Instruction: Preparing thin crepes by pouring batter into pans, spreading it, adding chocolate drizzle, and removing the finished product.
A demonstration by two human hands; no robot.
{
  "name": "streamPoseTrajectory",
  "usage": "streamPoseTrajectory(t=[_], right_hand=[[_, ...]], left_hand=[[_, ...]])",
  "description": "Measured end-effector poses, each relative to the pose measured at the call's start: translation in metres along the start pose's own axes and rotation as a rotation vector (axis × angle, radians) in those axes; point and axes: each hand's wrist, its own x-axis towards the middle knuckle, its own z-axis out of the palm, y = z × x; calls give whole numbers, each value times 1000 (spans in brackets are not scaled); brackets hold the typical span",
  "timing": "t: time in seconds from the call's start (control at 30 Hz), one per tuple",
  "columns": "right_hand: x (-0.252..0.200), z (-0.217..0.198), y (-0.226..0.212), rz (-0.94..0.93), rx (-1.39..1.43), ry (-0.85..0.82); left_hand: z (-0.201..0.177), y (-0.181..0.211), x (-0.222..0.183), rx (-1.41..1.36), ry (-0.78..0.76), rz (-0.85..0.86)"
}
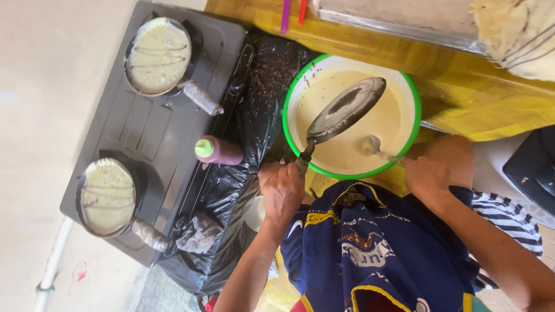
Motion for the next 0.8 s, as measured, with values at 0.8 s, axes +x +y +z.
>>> streamPoseTrajectory(t=[0.8], right_hand=[[-69,-157,-419,-613,1340,-948]], left_hand=[[121,148,-115,-1696,-788,-1402]])
